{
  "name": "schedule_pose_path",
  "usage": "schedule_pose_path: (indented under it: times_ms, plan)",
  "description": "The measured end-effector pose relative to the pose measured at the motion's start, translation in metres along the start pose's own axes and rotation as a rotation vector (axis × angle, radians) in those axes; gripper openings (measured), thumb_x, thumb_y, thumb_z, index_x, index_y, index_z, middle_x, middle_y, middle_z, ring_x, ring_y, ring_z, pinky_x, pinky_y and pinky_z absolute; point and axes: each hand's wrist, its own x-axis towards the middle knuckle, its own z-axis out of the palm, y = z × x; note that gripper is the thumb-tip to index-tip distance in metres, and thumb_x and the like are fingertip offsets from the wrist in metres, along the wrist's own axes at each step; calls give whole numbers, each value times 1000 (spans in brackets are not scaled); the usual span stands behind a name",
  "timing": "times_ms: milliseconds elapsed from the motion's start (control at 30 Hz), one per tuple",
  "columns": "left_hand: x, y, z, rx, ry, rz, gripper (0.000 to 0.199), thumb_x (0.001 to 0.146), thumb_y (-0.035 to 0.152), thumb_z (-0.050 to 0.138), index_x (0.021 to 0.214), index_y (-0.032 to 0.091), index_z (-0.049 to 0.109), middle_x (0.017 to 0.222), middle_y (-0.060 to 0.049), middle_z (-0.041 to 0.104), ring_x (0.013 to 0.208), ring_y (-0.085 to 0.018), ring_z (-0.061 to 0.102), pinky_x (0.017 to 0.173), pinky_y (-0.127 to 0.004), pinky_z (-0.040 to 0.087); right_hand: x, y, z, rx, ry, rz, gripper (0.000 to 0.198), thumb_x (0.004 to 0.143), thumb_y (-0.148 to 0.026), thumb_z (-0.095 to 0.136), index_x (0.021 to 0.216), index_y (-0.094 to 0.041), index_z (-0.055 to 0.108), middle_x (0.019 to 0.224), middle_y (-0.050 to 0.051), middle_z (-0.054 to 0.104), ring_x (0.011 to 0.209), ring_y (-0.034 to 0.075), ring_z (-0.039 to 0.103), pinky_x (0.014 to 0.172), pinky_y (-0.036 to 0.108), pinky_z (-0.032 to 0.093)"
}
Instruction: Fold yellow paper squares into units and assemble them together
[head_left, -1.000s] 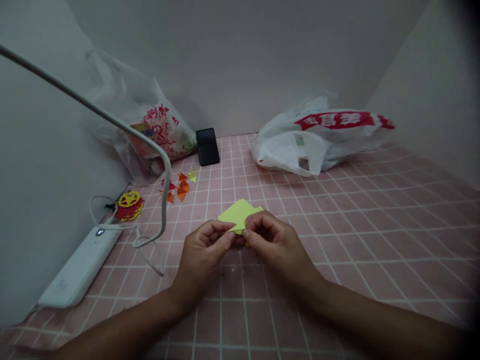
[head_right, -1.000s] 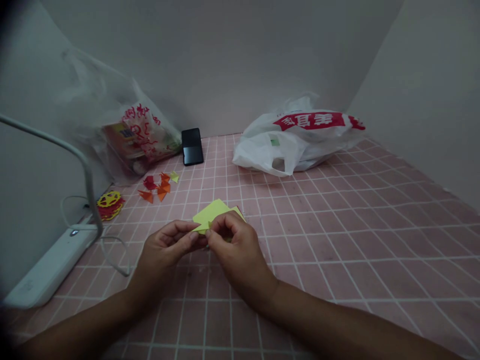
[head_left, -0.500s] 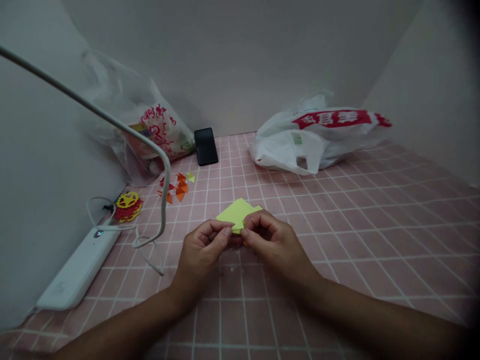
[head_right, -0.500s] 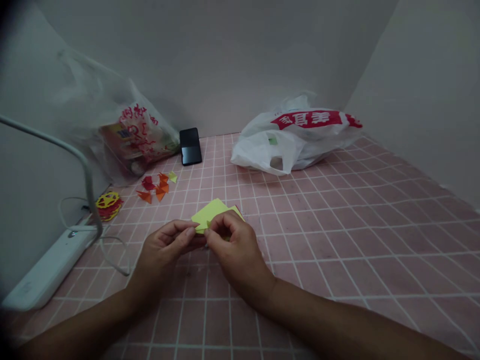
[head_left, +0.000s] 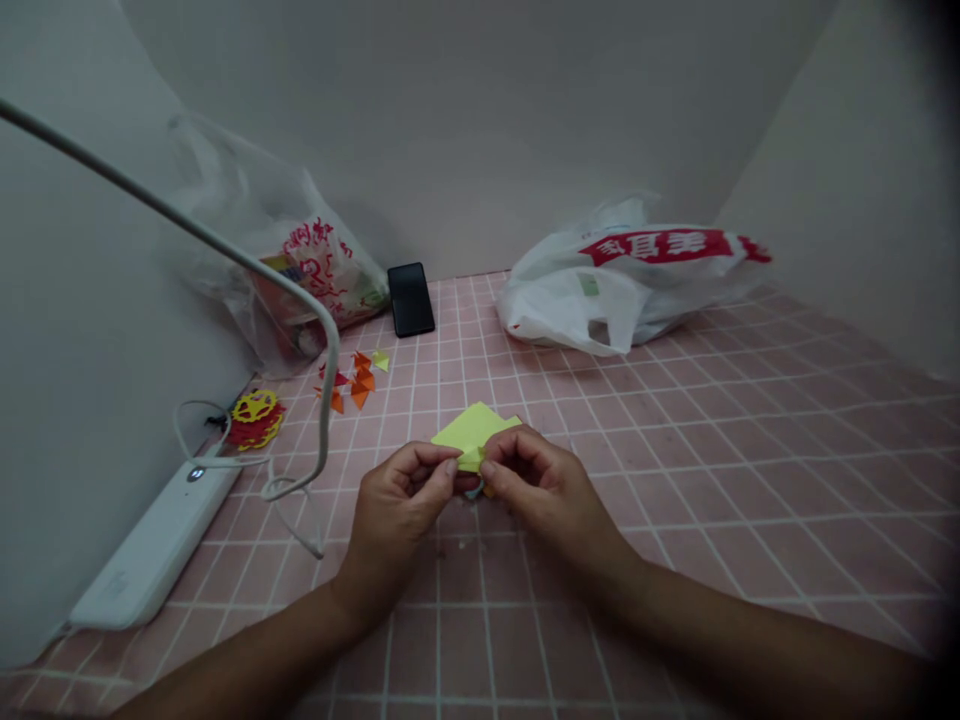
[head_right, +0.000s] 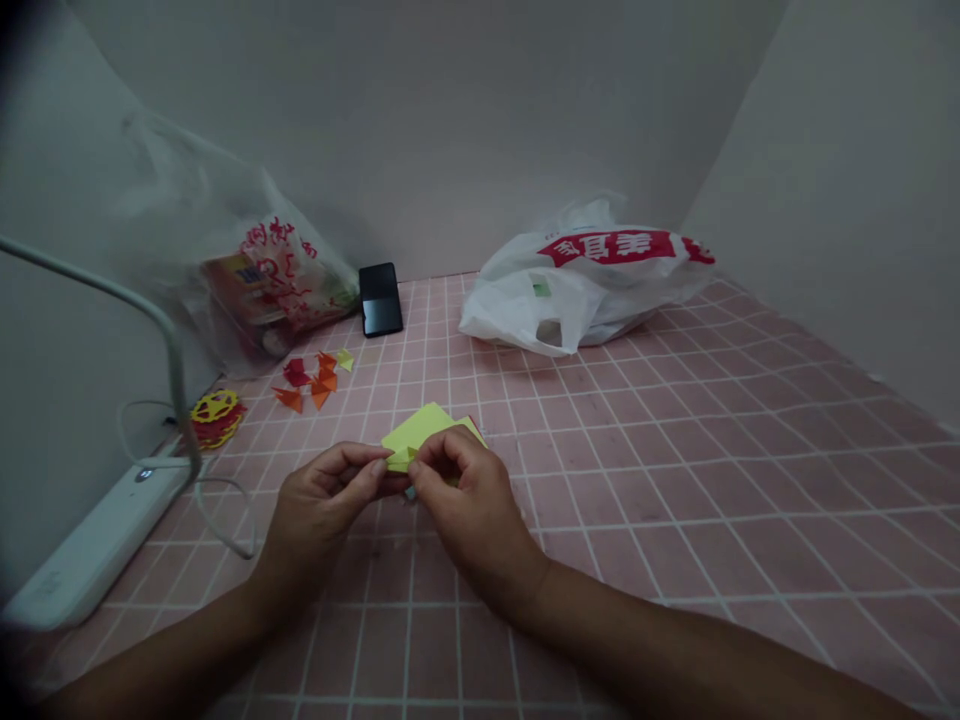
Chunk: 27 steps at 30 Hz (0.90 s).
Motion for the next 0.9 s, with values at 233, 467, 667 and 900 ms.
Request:
schedule_pose_path:
  times_ms: [233,467,667,900]
  plan:
    - [1,4,-1,30,23,12,9,76,21,73,81,15,68,74,0,75,69,-15,75,73,-25,61,3,-1,-1,49,9,-27,11,80,-28,60,75,-21,54,75,2,57,69,16,54,62,31,47]
    - [0,2,1,33,-4,8,8,75,19,74,80,15,69,73,0,76,68,-14,75,70,-22,60,2,-6,-1,-97,11,-63,12,78,-21,60,67,-19,56,76,3,56,74,18,55,66,33,45]
    - [3,6,-1,10,30,-29,14,72,22,77,78,14,67,69,1,74,65,-14,74,69,-23,60,4,-5,-4,-119,23,-82,11,80,-16,57,71,-20,52,73,0,54,68,16,52,61,29,43]
    - [9,5,-8,-63,-4,-128,25,69,30,80,81,13,66,69,-3,75,64,-17,74,69,-28,60,2,-5,-7,-380,-85,-526,22,84,-4,56,94,-24,60,90,2,56,86,18,55,75,32,45]
